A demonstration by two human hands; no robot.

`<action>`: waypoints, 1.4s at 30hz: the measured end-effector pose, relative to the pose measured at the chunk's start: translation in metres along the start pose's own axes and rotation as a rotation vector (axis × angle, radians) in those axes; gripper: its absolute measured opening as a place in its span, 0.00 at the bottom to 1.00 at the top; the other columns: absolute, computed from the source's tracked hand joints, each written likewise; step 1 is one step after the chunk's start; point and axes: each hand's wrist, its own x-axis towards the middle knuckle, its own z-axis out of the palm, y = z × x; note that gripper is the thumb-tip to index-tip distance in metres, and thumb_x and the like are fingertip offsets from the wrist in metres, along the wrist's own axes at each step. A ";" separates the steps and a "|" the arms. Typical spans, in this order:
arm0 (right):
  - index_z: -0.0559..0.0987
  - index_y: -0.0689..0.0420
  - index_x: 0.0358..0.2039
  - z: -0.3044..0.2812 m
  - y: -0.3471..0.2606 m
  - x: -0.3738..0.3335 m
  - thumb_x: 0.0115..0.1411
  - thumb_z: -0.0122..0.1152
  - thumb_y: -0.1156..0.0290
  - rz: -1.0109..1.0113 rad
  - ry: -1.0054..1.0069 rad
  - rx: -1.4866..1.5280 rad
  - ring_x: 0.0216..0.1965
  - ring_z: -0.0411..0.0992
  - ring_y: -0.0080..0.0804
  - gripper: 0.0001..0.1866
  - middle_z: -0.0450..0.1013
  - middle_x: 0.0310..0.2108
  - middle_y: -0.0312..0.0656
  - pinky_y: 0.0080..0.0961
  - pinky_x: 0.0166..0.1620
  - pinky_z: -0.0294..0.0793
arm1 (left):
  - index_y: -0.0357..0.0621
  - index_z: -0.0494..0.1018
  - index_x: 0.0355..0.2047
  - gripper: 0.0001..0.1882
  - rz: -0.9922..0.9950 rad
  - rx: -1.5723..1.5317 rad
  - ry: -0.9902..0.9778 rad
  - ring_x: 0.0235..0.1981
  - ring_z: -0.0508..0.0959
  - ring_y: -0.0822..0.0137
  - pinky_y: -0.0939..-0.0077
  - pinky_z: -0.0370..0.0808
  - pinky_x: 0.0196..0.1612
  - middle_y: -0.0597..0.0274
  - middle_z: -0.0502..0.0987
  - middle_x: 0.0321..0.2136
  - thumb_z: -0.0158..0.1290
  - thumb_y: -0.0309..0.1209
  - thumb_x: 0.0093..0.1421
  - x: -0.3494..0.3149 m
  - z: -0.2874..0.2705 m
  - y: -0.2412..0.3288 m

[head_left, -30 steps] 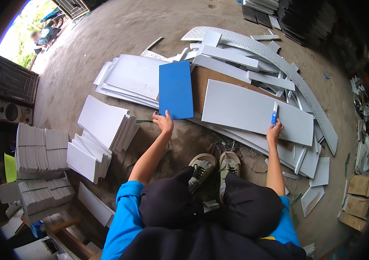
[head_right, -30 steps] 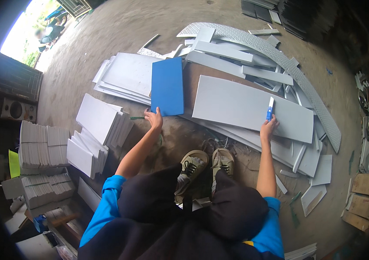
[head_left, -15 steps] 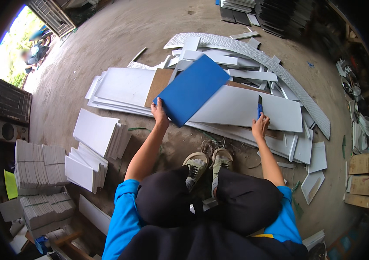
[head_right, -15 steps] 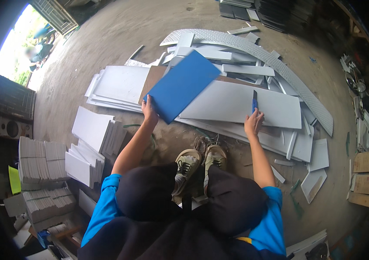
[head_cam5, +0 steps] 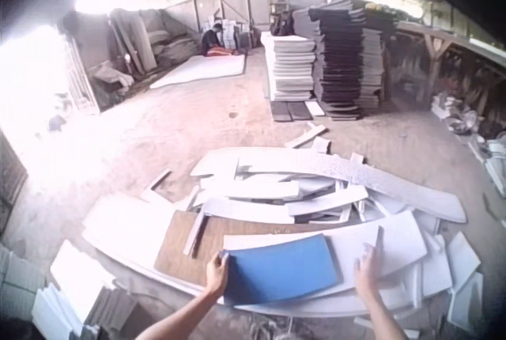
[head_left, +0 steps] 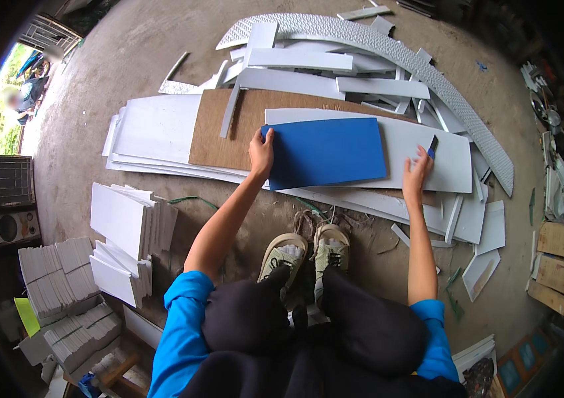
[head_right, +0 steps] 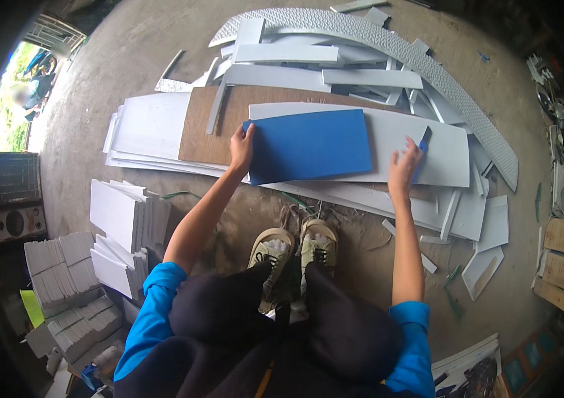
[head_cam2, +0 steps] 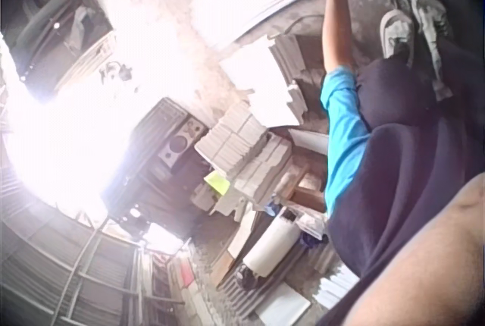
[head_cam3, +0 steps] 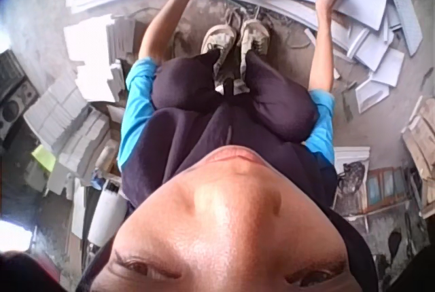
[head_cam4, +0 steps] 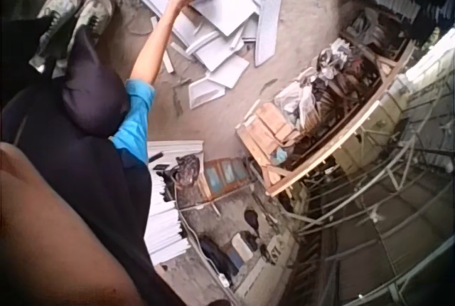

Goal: The person sits on the floor and uses a utility knife to cut white foam sheets. They use a blue rectangular board as a template to guide the cuts, repeatedly aligning the board and slicing the foam to match its dimensions.

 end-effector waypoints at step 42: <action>0.61 0.51 0.52 0.048 -0.023 -0.003 0.41 0.66 0.72 0.212 -0.426 0.225 0.33 0.63 0.29 0.36 0.62 0.36 0.42 0.27 0.36 0.68 | 0.51 0.55 0.57 0.36 0.408 0.333 -0.313 0.29 0.73 0.63 0.71 0.72 0.36 0.53 0.66 0.38 0.56 0.30 0.47 -0.013 -0.051 -0.030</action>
